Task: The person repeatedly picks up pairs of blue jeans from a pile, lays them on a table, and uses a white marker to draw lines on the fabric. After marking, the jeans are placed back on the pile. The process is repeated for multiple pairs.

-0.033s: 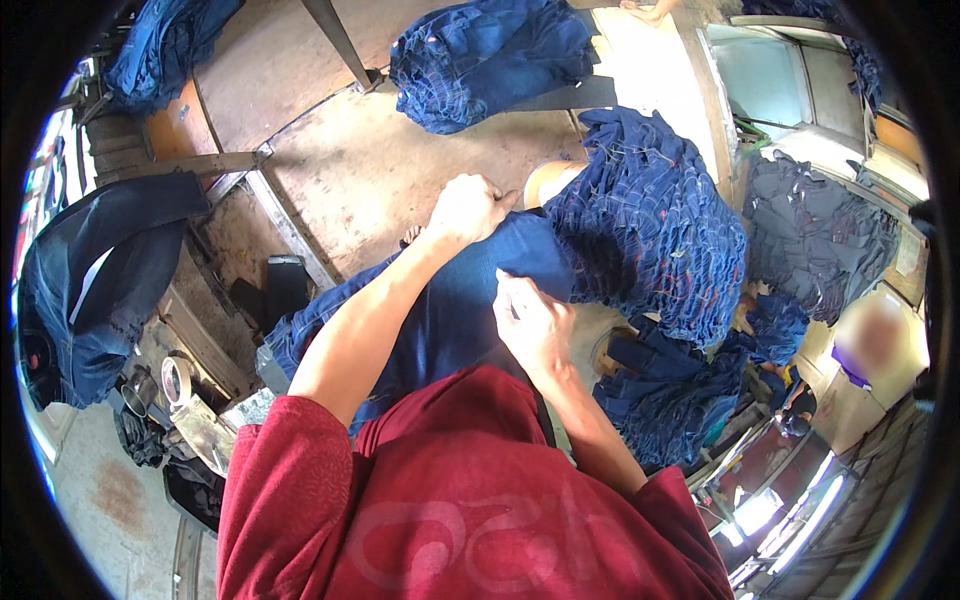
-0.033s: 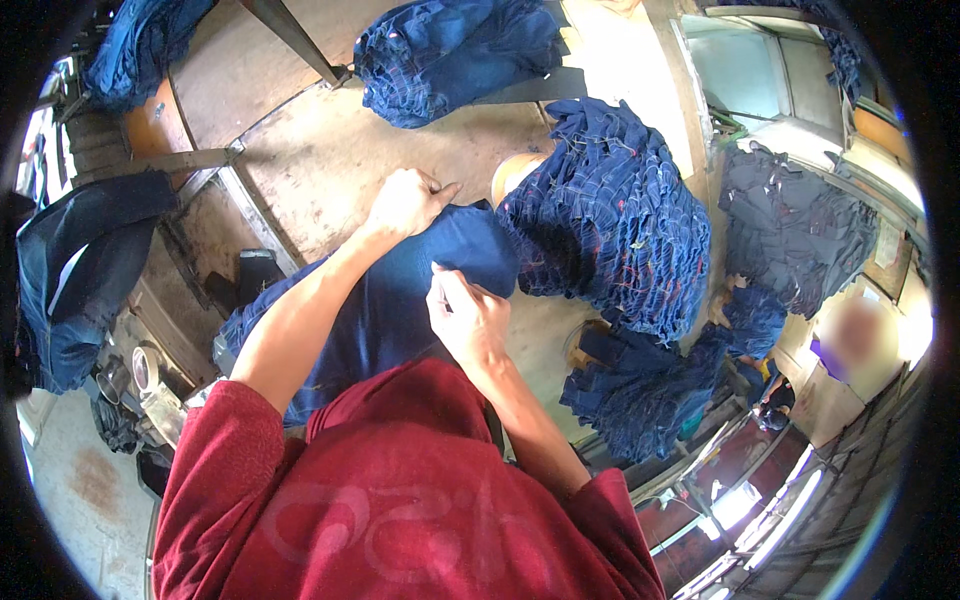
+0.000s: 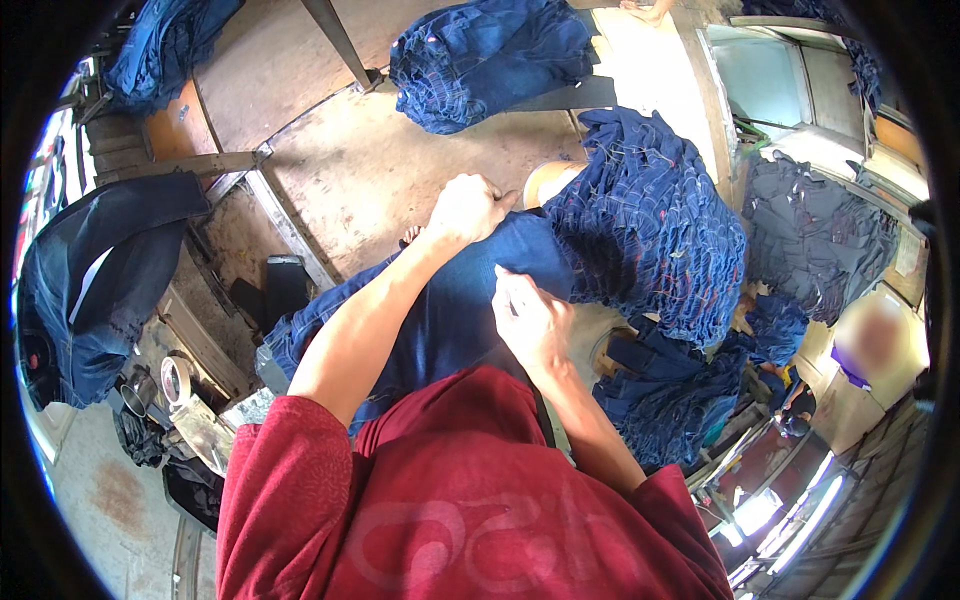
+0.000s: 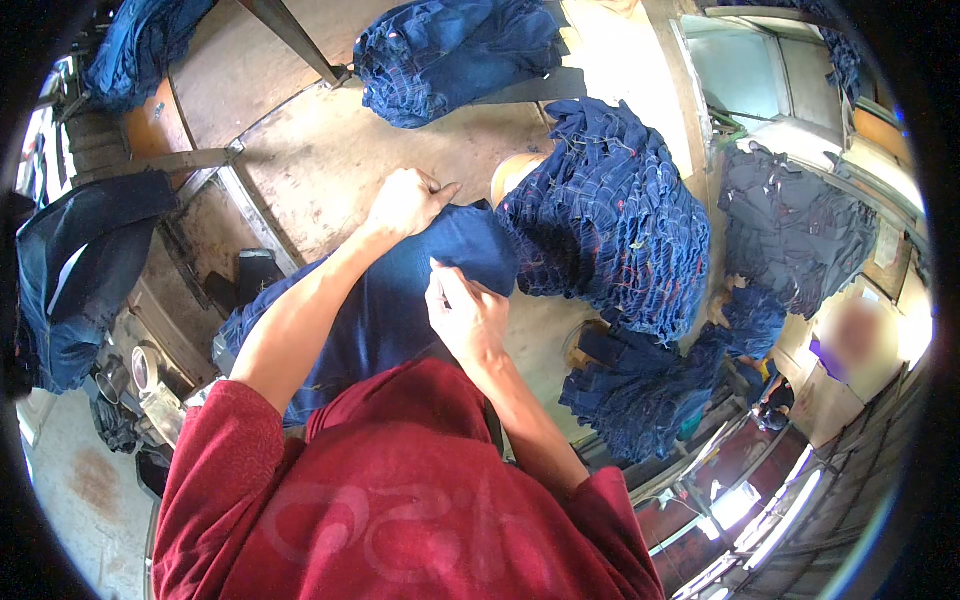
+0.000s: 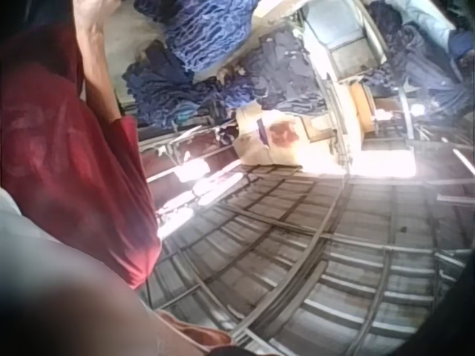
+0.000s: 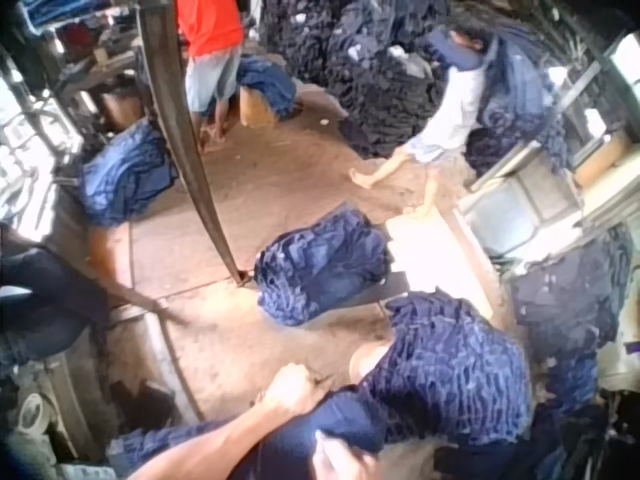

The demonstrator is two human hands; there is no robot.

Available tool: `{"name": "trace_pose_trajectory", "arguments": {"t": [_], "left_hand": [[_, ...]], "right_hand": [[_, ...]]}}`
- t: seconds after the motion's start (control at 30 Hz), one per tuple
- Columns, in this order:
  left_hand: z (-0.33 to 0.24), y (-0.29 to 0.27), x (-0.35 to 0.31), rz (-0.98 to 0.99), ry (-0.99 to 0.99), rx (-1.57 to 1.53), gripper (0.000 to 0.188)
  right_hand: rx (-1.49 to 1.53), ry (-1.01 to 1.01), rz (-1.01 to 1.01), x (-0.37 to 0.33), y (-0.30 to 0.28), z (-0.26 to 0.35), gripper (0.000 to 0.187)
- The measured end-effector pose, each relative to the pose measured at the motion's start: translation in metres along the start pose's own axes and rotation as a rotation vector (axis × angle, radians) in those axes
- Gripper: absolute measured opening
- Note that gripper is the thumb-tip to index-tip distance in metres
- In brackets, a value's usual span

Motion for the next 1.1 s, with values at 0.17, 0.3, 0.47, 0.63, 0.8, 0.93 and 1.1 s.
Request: {"name": "trace_pose_trajectory", "arguments": {"t": [0.17, 0.3, 0.47, 0.63, 0.8, 0.93, 1.1], "left_hand": [[0.001, 0.001, -0.002, -0.074, 0.07, -0.02, 0.053], [0.0, 0.0, -0.001, 0.035, -0.031, 0.033, 0.047], [-0.002, -0.002, 0.001, 0.024, -0.001, 0.043, 0.044], [0.001, 0.0, -0.001, 0.007, 0.006, -0.014, 0.05], [-0.001, -0.001, 0.0, 0.04, -0.022, 0.007, 0.046], [-0.002, -0.003, 0.002, 0.075, -0.031, 0.03, 0.045], [-0.002, -0.001, -0.001, 0.07, -0.03, 0.046, 0.048]], "right_hand": [[-0.143, -0.032, 0.157, -0.001, 0.002, -0.002, 0.008], [-0.096, 0.014, 0.115, -0.003, -0.002, -0.002, 0.003], [-0.131, 0.021, 0.19, 0.001, -0.001, -0.004, 0.01], [-0.047, 0.069, 0.16, 0.002, -0.006, -0.002, 0.006], [-0.03, 0.008, 0.129, 0.01, 0.018, 0.006, 0.006], [-0.149, 0.0, 0.245, 0.013, 0.019, 0.008, 0.005], [-0.015, 0.147, 0.268, 0.012, -0.014, 0.005, 0.008]]}}
Point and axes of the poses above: each hand's wrist, its own x-axis towards the middle knuckle, its own y-axis out of the palm, z = x × y, the point moved 2 cm from there along x, towards the middle knuckle, and after that the axes turned 10 degrees about -z, right-handed, at the moved point
